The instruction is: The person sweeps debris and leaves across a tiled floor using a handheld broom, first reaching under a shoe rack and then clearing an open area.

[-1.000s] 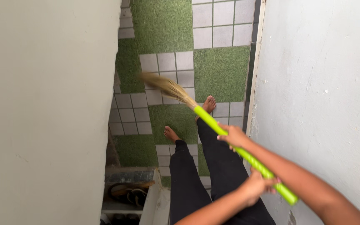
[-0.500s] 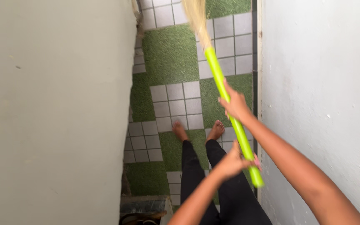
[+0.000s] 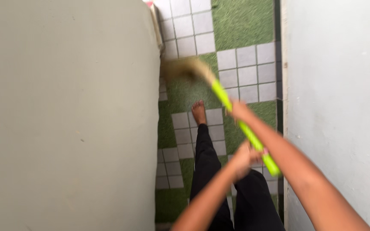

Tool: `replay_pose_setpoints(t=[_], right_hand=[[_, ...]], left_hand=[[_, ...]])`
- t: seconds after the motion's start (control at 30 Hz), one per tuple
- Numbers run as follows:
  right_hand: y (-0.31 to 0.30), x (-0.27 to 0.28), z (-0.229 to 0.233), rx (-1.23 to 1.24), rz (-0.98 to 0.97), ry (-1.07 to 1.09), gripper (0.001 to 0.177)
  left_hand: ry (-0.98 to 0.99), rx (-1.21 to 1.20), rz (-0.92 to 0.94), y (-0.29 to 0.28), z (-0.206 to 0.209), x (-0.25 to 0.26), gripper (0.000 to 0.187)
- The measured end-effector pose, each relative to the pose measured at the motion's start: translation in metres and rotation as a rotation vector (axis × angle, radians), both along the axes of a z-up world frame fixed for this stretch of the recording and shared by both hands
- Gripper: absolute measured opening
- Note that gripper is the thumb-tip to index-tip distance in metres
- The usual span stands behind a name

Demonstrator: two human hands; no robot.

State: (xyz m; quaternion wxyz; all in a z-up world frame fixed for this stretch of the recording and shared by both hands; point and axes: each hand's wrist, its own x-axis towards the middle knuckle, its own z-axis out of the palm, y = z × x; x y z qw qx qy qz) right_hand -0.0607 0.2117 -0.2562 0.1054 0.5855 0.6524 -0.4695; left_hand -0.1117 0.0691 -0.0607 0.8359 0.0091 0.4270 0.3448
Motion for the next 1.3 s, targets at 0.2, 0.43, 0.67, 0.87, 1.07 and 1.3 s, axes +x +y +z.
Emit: replay_pose_setpoints(t=[0.2,0.43,0.67,0.87,1.07,1.3], right_hand=[[0.165,-0.100,0.065,0.027,-0.190,0.063,0.075],[0.075,-0.070,0.145,-0.045,0.079,-0.015,0.077],[0.084,-0.008,0.116,-0.496,-0.148,-0.299,0.083],[0.199,-0.051,0.061,0.302,-0.049,-0.149,0.071],[0.208,-0.124,0.113,0.424,-0.394,0.143,0.080],[0.125,-0.091,0.191,0.019,-0.826,0.212,0.073]], left_hand=[[-0.042,0.182,0.128,0.120,-0.032,-0.097,0.076],[-0.183,0.024,-0.114,0.028,0.010,-0.036,0.080],[-0.355,-0.070,-0.134,0.054,0.000,0.013,0.065],[0.035,0.065,-0.044,0.151,-0.082,-0.029,0.065],[0.285,0.257,0.067,0.141,-0.041,-0.084,0.074],[0.414,0.196,-0.171,0.069,0.020,-0.067,0.092]])
